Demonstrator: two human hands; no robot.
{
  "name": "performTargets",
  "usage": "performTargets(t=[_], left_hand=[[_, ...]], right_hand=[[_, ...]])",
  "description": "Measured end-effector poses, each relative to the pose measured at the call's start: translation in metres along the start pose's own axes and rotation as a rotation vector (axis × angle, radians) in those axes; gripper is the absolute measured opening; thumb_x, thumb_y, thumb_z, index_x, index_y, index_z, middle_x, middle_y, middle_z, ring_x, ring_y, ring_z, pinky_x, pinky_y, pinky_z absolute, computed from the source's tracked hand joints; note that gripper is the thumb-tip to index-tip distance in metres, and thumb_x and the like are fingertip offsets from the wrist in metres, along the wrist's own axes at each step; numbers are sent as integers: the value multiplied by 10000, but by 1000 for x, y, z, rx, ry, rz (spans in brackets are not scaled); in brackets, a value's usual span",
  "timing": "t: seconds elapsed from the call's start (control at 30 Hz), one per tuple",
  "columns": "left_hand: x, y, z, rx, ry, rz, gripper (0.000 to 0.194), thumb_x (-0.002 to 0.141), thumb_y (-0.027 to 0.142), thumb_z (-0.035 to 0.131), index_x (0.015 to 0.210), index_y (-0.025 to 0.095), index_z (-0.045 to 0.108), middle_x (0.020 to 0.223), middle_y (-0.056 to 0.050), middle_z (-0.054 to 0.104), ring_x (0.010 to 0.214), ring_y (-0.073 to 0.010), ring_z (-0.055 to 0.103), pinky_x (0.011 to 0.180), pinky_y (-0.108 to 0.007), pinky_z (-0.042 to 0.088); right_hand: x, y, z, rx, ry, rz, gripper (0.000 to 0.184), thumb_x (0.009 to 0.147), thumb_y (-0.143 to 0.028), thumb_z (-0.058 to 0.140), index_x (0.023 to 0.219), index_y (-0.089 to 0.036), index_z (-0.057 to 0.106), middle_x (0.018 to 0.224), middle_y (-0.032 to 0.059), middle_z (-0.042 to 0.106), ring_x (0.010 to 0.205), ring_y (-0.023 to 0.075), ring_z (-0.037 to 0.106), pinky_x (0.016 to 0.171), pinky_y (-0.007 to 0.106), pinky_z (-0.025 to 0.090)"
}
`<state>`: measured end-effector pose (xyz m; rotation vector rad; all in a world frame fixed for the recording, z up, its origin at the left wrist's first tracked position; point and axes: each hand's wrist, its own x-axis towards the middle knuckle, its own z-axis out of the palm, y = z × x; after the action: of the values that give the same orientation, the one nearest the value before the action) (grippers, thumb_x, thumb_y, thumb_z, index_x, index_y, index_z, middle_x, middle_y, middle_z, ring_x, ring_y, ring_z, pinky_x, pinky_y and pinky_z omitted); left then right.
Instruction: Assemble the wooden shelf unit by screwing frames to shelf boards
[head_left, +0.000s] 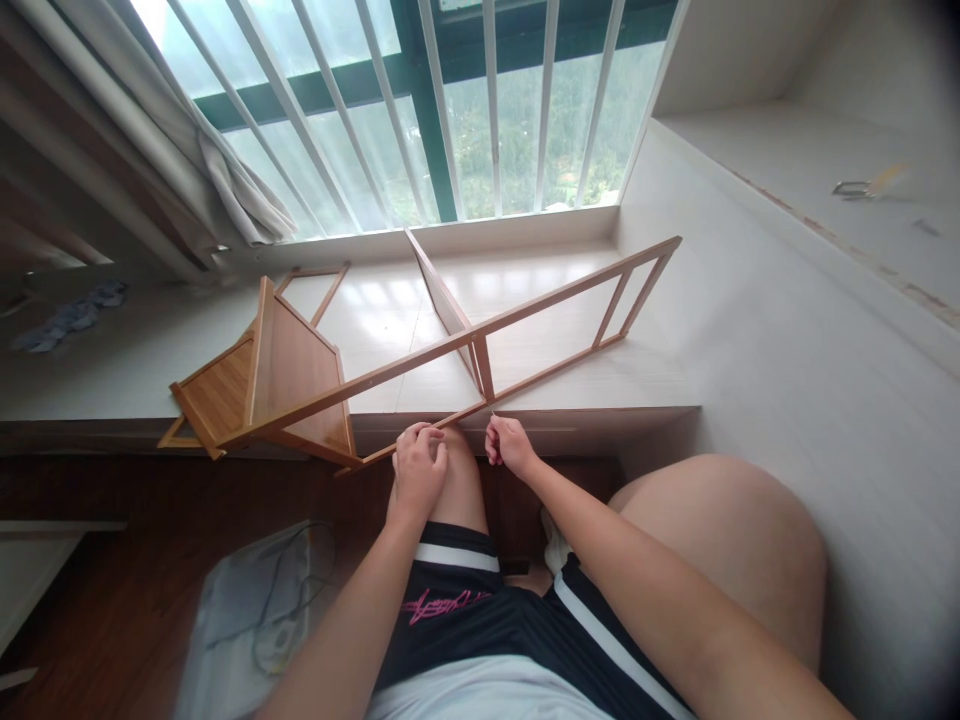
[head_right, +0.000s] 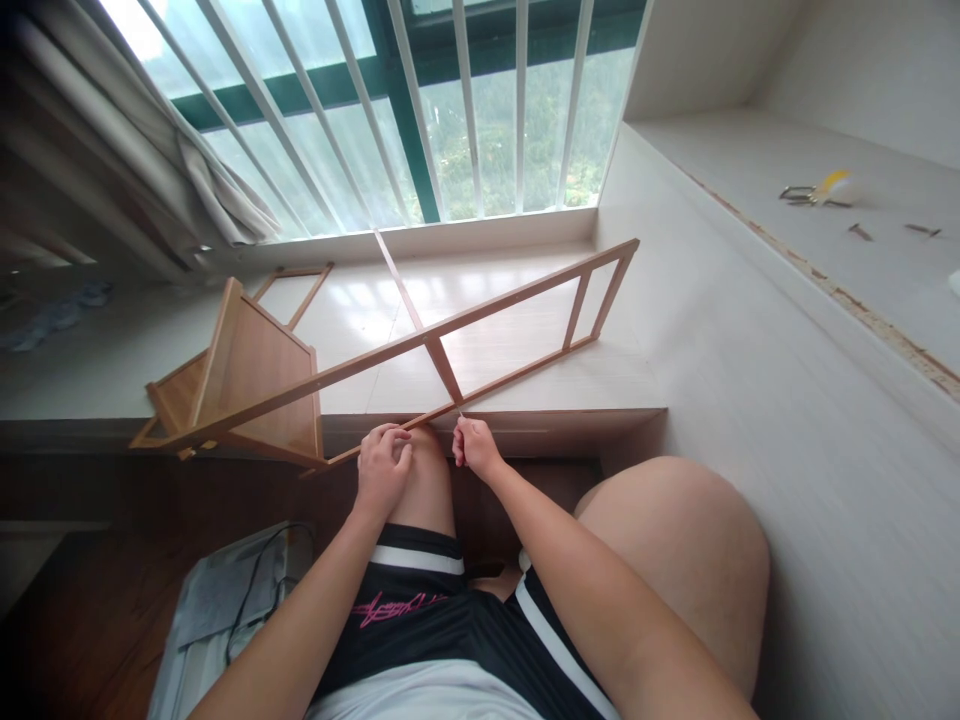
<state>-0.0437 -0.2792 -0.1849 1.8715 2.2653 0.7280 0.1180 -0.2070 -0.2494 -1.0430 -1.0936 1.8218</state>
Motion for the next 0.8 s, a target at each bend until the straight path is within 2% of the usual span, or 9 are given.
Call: performTargets(t=[0.17, 0.37, 0.53, 0.63, 0.7, 0.8], left_hand=[[-1, -1, -1, -11, -4, -12, 132, 831, 244, 504, 925, 241, 597, 1179, -71, 570, 1141, -253, 485, 957, -427, 397], [-1, 0, -1, -7, 2, -27, 116, 822, 222, 512, 901, 240, 596, 1171, -70, 577, 1139, -251, 492, 938, -421, 406], [-1, 0, -2, -8, 9, -25, 108, 821, 219, 515, 896, 239, 590, 1162, -63, 582, 1135, -248, 494, 927, -410, 406], [-1, -1, -2, -8, 14, -26, 105, 819, 218, 513, 892, 238, 586, 1156, -61, 585, 1137, -250, 493, 922, -412, 406], [-1, -1, -2, -11, 14, -26, 107, 821, 220, 508, 892, 237, 586, 1151, -65, 586, 1131, -251, 496, 925, -419, 404], [-1, -1, -2, -19, 9, -28, 114, 823, 220, 503, 899, 237, 586, 1152, -66, 586, 1134, -251, 495, 929, -421, 402]], right_hand=[[-3, 3, 4, 48, 13, -6, 357, 845, -474, 382, 594, -221, 370, 343, -46, 432, 275, 99, 383, 305, 203, 229], [-6, 3, 6, 39, 23, -25, 350, 853, -467, 352, 590, -235, 343, 338, -49, 414, 277, 105, 354, 324, 225, 268], [-8, 2, 4, -278, 84, -123, 399, 888, -465, 346, 566, -229, 364, 354, -50, 374, 315, 101, 351, 374, 234, 256], [-8, 2, 3, -370, 104, -124, 411, 924, -459, 287, 584, -238, 349, 365, -40, 381, 331, 121, 378, 404, 255, 290], [-9, 1, 2, -464, 112, -110, 416, 944, -442, 232, 598, -240, 345, 376, -25, 408, 347, 135, 396, 434, 270, 327], [-11, -4, -1, -688, 143, -149, 420, 953, -413, 257, 598, -228, 385, 464, 24, 501, 453, 158, 480, 524, 283, 370]])
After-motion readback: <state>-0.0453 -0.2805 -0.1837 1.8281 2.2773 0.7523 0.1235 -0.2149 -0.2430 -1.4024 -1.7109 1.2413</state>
